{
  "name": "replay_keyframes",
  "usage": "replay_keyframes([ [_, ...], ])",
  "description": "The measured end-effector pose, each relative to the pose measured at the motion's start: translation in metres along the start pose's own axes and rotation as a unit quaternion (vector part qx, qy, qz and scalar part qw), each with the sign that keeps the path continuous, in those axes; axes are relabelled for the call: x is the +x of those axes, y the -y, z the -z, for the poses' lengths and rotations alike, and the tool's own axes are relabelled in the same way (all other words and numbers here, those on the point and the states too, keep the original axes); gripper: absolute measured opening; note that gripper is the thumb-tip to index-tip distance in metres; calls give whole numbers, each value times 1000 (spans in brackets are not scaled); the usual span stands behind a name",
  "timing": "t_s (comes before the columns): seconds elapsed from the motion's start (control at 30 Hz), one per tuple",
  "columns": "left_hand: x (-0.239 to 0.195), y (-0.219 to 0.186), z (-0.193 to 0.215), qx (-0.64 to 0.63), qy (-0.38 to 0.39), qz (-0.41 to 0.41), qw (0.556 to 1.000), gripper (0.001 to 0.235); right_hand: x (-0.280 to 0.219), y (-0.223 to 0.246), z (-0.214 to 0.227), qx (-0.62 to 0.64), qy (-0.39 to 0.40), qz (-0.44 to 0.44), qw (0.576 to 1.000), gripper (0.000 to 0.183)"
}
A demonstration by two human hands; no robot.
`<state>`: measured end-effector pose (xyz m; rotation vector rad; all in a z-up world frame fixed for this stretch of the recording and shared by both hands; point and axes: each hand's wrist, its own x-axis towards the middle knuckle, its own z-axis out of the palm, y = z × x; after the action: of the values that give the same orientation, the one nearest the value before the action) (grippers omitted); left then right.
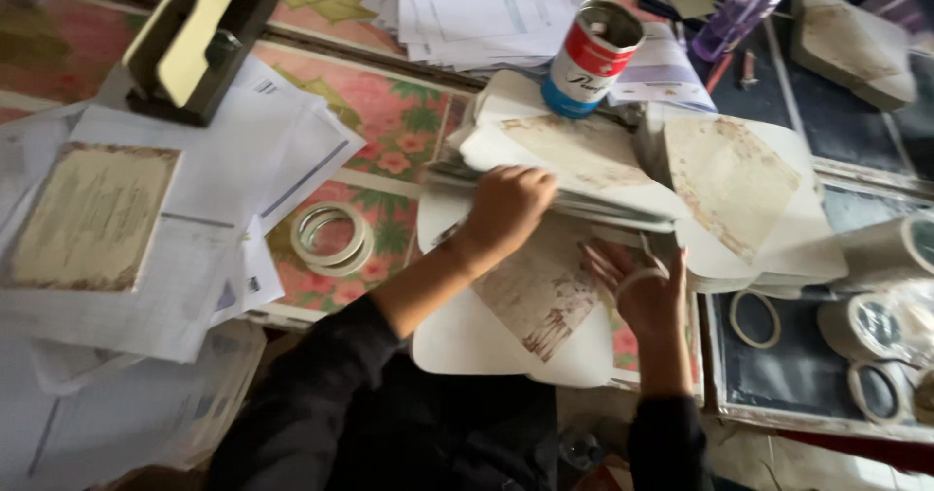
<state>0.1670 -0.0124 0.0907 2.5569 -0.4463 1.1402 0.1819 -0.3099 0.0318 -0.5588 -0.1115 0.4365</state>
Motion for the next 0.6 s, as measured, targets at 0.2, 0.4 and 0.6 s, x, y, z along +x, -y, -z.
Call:
replay_keyframes([
  [0.2,-95,1,31,5,129,10,992,6,155,87,5,14,-409,-348,844,50],
  [0.4,-47,57,48,43,159,250,954,98,114,41,45,-279,-139,-161,936,73],
  [0.6,9,145,-27,-22,340,413,845,123,72,2,-31,-586,212,106,775,120],
])
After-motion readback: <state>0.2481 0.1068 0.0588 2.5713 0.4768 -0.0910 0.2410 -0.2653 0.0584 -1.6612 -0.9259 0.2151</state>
